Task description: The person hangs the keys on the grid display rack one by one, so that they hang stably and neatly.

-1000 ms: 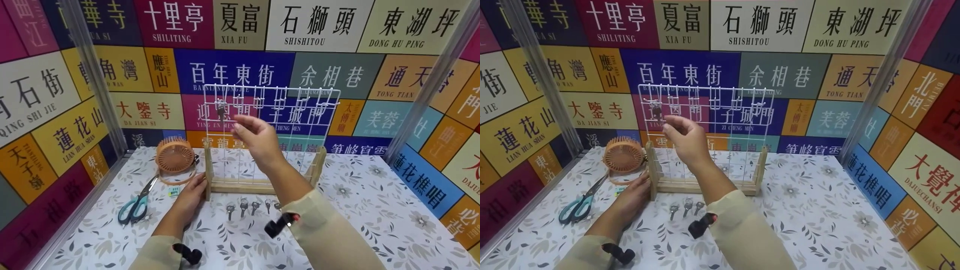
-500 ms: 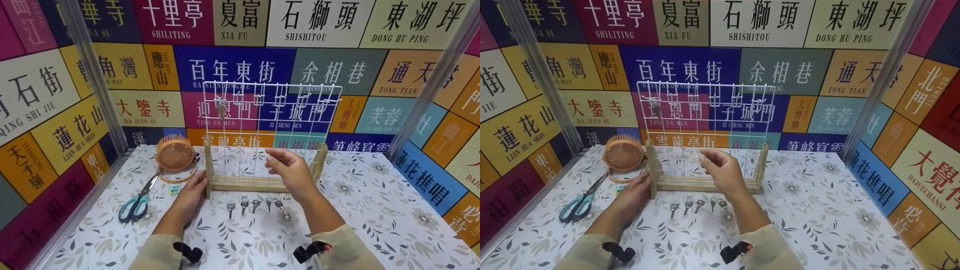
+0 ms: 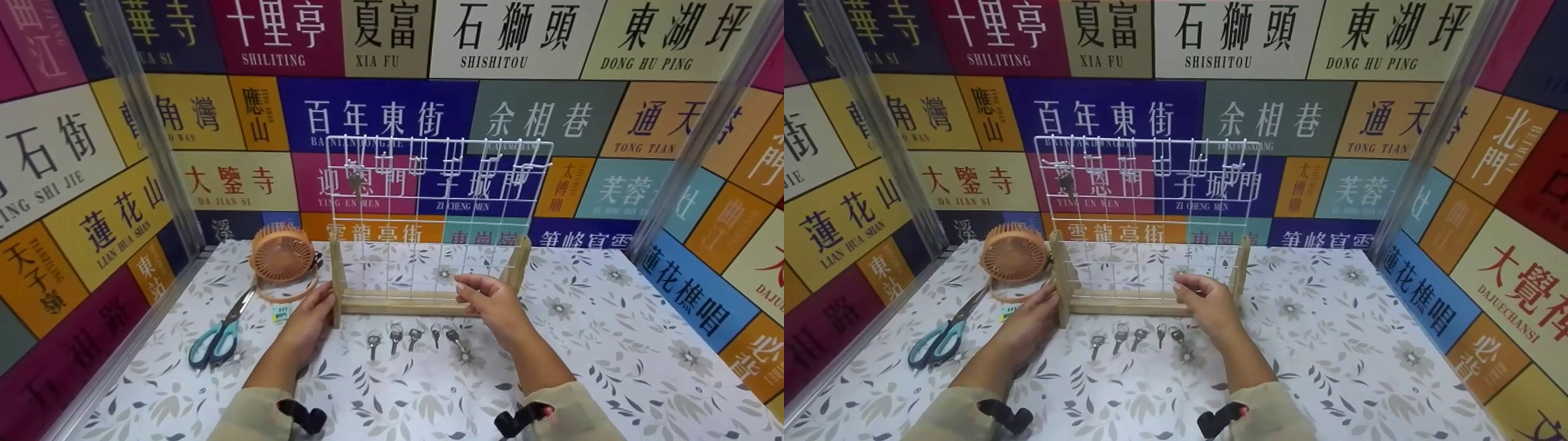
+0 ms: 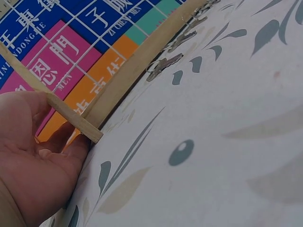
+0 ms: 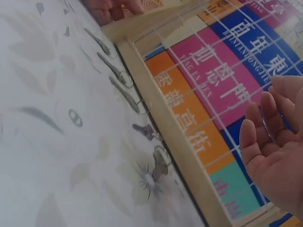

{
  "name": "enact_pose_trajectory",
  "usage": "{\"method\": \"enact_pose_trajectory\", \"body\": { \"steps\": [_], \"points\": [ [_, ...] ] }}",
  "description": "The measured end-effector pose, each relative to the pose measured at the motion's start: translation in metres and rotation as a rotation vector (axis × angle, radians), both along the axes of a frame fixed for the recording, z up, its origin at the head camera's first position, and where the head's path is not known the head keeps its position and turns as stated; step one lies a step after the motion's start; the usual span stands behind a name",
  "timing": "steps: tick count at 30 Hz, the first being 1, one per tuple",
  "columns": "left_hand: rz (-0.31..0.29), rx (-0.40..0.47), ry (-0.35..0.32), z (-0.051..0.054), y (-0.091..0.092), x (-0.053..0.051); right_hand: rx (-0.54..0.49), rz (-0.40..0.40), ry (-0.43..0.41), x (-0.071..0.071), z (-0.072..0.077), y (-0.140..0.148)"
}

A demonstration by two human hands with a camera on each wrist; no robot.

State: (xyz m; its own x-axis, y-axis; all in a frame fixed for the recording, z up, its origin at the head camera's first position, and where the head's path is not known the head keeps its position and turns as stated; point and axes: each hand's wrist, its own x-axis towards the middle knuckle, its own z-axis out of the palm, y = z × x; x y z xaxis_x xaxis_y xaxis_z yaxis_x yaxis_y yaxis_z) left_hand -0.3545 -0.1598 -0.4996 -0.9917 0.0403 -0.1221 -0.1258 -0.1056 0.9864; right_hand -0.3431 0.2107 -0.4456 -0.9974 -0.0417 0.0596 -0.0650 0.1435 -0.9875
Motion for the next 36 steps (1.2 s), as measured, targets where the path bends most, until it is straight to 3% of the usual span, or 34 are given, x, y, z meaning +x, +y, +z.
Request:
{"method": "enact_pose_trajectory", "body": {
  "steps": [8,15,23,36],
  "points": [
    [0.000,0.026,0.020,0.000,0.002,0.000,-0.007,0.015,-0.124,-0.011,-0.034,0.005],
    [0.004,0.023,0.012,-0.002,0.001,-0.001,0.057,0.105,-0.114,-0.013,-0.055,0.010],
    [-0.012,0.048,0.035,-0.005,0.000,-0.002,0.207,0.167,-0.089,-0.010,-0.056,0.008],
    [-0.009,0.035,0.018,-0.002,0.001,-0.001,0.336,0.142,-0.054,-0.012,-0.056,0.004]
  ]
}}
